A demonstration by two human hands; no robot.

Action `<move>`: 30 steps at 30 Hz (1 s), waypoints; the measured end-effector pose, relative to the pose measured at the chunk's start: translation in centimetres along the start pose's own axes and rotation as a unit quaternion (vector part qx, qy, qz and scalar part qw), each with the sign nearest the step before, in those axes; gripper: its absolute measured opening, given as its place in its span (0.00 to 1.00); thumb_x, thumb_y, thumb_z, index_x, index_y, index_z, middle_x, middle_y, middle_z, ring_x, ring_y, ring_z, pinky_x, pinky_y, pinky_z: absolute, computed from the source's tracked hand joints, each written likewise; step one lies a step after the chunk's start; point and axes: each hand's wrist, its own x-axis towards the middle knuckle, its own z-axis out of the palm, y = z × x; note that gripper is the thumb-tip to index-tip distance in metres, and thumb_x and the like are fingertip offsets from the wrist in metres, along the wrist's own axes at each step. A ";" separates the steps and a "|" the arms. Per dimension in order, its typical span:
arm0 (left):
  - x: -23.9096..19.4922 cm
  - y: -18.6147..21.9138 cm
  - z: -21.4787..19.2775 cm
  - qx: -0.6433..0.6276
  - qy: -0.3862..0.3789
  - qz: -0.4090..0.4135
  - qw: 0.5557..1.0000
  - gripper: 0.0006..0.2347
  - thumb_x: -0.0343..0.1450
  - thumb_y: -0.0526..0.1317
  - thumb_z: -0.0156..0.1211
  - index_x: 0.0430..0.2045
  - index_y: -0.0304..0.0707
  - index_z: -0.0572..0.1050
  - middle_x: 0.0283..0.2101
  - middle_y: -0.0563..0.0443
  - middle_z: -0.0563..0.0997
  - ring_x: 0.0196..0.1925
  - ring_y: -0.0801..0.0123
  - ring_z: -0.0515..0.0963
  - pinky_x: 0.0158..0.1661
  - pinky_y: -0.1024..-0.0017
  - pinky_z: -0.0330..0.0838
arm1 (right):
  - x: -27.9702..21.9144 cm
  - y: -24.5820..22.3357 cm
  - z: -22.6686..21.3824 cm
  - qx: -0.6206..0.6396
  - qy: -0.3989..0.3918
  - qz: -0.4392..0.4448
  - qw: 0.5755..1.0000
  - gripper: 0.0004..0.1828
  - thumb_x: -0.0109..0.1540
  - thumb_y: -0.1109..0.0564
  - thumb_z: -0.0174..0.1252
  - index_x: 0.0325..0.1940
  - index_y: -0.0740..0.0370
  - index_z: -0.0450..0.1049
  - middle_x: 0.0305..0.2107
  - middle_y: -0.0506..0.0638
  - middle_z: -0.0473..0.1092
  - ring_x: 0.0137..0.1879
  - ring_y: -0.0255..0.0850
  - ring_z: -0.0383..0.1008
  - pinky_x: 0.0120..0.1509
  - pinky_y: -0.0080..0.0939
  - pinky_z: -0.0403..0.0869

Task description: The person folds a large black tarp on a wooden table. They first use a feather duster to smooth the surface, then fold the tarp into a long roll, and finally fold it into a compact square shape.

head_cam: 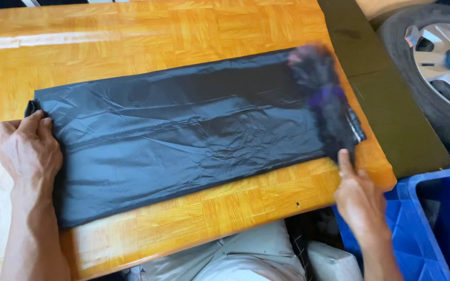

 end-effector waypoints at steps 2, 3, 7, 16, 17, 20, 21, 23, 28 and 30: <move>0.0 0.0 -0.1 -0.009 -0.002 -0.009 1.000 0.11 0.86 0.42 0.61 0.57 0.40 0.86 0.44 0.33 0.75 0.46 0.44 0.76 0.44 0.51 0.71 | 2.7 2.9 0.2 -0.016 0.020 0.013 1.000 0.42 0.64 0.59 0.40 0.84 0.37 0.45 0.54 0.67 0.69 0.55 0.72 0.75 0.59 0.66 0.72; 0.0 0.1 -0.1 -0.018 -0.004 -0.018 1.000 0.11 0.85 0.42 0.60 0.57 0.41 0.86 0.45 0.34 0.75 0.47 0.45 0.75 0.45 0.52 0.70 | 4.1 4.5 0.4 -0.031 0.040 0.026 0.998 0.42 0.63 0.60 0.41 0.83 0.43 0.48 0.58 0.70 0.70 0.57 0.72 0.76 0.60 0.64 0.72; 0.7 -0.5 0.4 -0.031 -0.002 -0.001 1.000 0.11 0.85 0.41 0.62 0.58 0.38 0.86 0.43 0.32 0.76 0.48 0.46 0.75 0.50 0.55 0.69 | 6.5 6.6 0.0 -0.022 0.089 0.026 0.995 0.39 0.66 0.60 0.41 0.84 0.49 0.51 0.48 0.75 0.73 0.54 0.72 0.77 0.56 0.64 0.73; 4.5 5.3 -1.4 0.254 0.026 0.072 0.964 0.15 0.73 0.51 0.72 0.47 0.42 0.85 0.56 0.34 0.78 0.56 0.43 0.72 0.46 0.49 0.65 | 15.8 11.4 3.6 -0.038 0.301 -0.056 0.951 0.19 0.70 0.55 0.55 0.62 0.66 0.74 0.44 0.75 0.75 0.49 0.72 0.76 0.50 0.66 0.74; 5.4 6.4 -1.0 0.226 0.011 0.114 0.967 0.17 0.70 0.51 0.71 0.48 0.46 0.83 0.56 0.40 0.80 0.54 0.47 0.75 0.43 0.51 0.68 | 16.1 11.3 3.8 -0.061 0.304 -0.041 0.950 0.18 0.71 0.53 0.54 0.61 0.65 0.75 0.46 0.73 0.74 0.49 0.70 0.76 0.48 0.65 0.75; 8.4 12.1 -0.5 0.101 -0.109 0.139 0.979 0.19 0.72 0.50 0.64 0.55 0.45 0.77 0.57 0.41 0.80 0.56 0.41 0.75 0.45 0.42 0.68 | 16.1 11.1 4.7 -0.103 0.324 -0.022 0.940 0.16 0.72 0.51 0.54 0.58 0.62 0.76 0.47 0.68 0.74 0.50 0.65 0.76 0.45 0.62 0.76; 9.4 14.3 -0.5 -0.001 -0.212 0.121 0.970 0.21 0.76 0.49 0.56 0.62 0.40 0.72 0.59 0.36 0.78 0.60 0.32 0.72 0.50 0.32 0.64 | 15.9 11.1 5.0 -0.121 0.340 -0.013 0.932 0.14 0.72 0.50 0.54 0.57 0.60 0.76 0.46 0.65 0.74 0.51 0.62 0.75 0.44 0.60 0.77; 11.0 16.4 1.3 -0.013 -0.253 0.119 0.960 0.15 0.78 0.51 0.52 0.50 0.41 0.74 0.51 0.37 0.80 0.55 0.35 0.75 0.47 0.37 0.65 | 16.3 11.2 5.8 -0.124 0.349 -0.003 0.929 0.15 0.73 0.50 0.54 0.59 0.57 0.76 0.48 0.64 0.73 0.51 0.61 0.74 0.45 0.60 0.76; 13.4 21.4 1.1 -0.114 -0.331 0.093 0.932 0.14 0.77 0.50 0.54 0.46 0.43 0.81 0.45 0.46 0.85 0.52 0.46 0.79 0.50 0.50 0.59 | 17.2 12.1 7.4 -0.135 0.411 0.003 0.902 0.16 0.68 0.48 0.59 0.60 0.49 0.78 0.44 0.59 0.72 0.49 0.58 0.74 0.43 0.58 0.75; 14.0 23.3 -0.2 -0.066 -0.405 0.079 0.908 0.18 0.72 0.55 0.63 0.48 0.46 0.81 0.47 0.45 0.84 0.53 0.47 0.77 0.56 0.47 0.54 | 17.3 12.1 7.8 -0.139 0.433 0.004 0.891 0.17 0.68 0.49 0.61 0.60 0.49 0.79 0.43 0.57 0.72 0.48 0.57 0.74 0.41 0.57 0.74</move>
